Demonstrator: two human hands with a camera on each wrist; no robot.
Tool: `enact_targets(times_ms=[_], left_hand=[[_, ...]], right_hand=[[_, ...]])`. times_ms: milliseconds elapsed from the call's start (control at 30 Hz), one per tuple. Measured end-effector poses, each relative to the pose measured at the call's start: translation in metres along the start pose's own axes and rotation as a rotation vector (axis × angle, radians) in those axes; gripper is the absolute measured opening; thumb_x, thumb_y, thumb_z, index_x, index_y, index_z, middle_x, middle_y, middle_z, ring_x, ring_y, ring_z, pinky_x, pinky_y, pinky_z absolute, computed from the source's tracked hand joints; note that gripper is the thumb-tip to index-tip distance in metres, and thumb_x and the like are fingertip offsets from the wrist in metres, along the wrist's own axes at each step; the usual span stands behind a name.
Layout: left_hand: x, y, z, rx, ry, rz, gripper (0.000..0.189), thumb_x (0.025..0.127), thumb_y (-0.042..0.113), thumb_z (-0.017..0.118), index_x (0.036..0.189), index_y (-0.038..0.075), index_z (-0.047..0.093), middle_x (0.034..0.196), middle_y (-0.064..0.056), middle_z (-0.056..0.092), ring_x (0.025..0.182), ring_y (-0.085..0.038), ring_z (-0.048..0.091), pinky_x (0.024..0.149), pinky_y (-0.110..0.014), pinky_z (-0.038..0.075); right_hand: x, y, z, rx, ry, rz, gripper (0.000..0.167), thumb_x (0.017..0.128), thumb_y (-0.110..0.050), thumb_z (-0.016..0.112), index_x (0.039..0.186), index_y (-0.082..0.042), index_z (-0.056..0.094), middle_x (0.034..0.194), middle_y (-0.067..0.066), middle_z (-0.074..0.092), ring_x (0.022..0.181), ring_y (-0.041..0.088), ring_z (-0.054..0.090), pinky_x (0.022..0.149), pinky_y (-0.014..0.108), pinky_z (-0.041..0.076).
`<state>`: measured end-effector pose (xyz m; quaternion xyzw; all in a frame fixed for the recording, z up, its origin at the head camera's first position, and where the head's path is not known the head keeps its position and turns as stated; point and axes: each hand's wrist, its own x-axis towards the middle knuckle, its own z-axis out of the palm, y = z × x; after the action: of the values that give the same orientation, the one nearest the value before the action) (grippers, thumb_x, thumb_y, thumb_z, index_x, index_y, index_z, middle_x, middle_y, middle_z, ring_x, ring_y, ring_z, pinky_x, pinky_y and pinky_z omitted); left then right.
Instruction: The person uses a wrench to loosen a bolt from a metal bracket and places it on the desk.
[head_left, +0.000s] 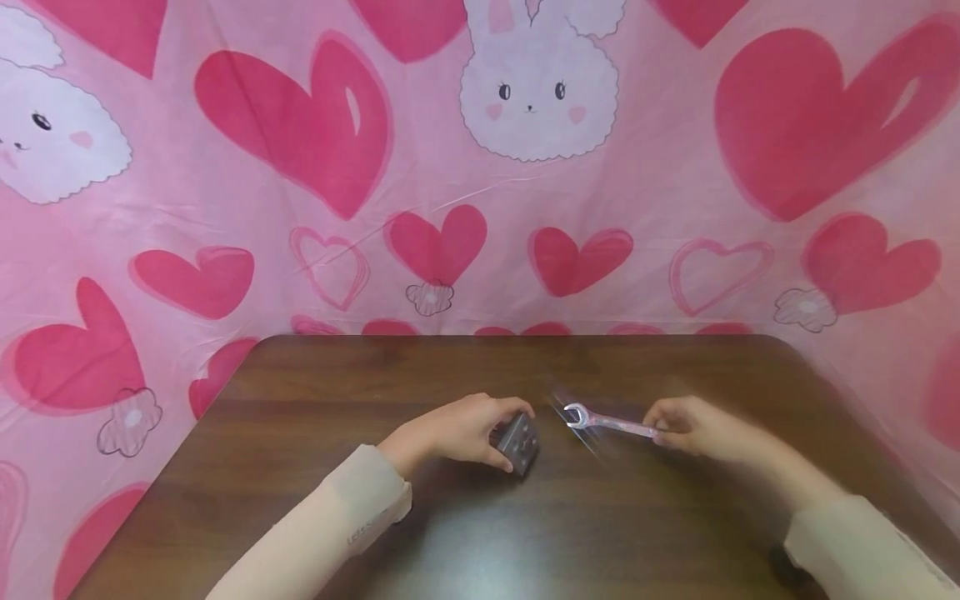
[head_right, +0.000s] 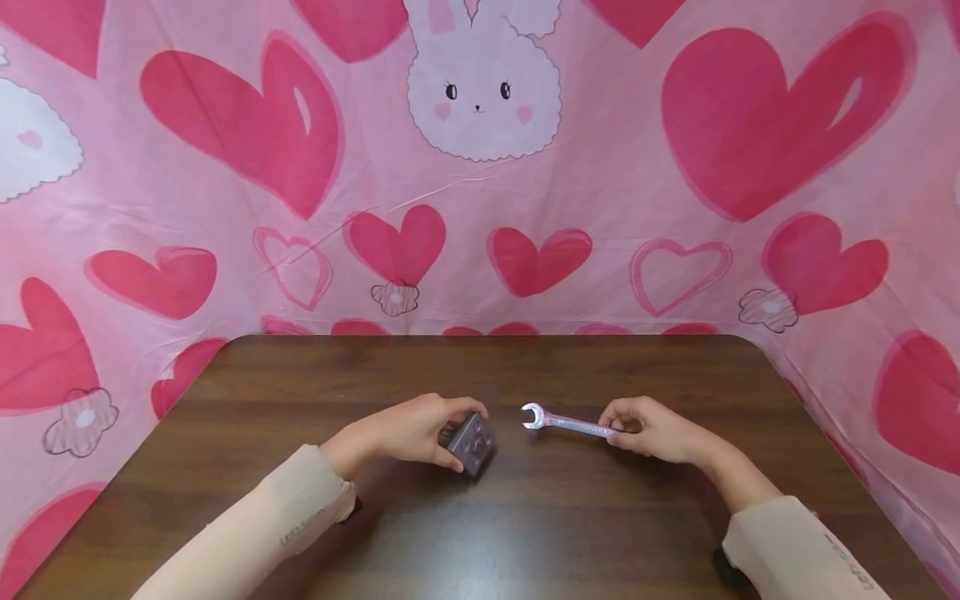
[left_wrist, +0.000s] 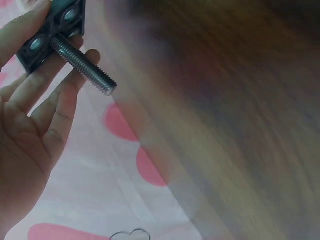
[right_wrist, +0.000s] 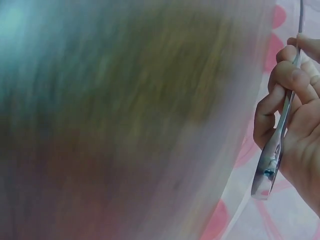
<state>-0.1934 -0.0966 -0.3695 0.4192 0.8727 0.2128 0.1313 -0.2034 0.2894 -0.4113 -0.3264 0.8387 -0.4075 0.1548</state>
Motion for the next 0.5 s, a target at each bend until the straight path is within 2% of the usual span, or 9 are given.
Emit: enact_targets(times_ms=[233,367,500], left_hand=[[-0.026,0.014,-0.011,-0.123,0.092,-0.029,0.069,0.075,0.015,0.087,0.134,0.009,0.052,0.110,-0.007,0.073,0.097,-0.012,0.071,0.082,-0.023,0.059],[-0.036,0.019,-0.016,-0.160,0.168,-0.021,0.068,0.074,0.012,0.087,0.132,0.010,0.053,0.108,-0.007,0.075,0.096,-0.013,0.072,0.082,-0.025,0.060],[-0.041,0.020,-0.018,-0.155,0.242,-0.004,0.068,0.073,0.012,0.088,0.131,0.010,0.053,0.105,-0.004,0.076,0.091,-0.009,0.072,0.081,-0.025,0.060]], right_hand=[[0.007,-0.021,0.014,0.069,-0.006,-0.037,0.007,0.097,-0.009,0.062,0.103,-0.007,0.064,0.070,0.014,0.059,0.051,0.000,0.048,0.038,0.026,0.045],[0.012,-0.035,0.024,0.103,-0.001,-0.051,0.006,0.097,-0.008,0.061,0.102,-0.009,0.064,0.070,0.014,0.059,0.052,0.003,0.049,0.040,0.026,0.046],[0.016,-0.047,0.033,0.129,0.016,-0.065,0.005,0.097,-0.008,0.062,0.102,-0.008,0.063,0.072,0.015,0.059,0.053,0.005,0.050,0.041,0.027,0.047]])
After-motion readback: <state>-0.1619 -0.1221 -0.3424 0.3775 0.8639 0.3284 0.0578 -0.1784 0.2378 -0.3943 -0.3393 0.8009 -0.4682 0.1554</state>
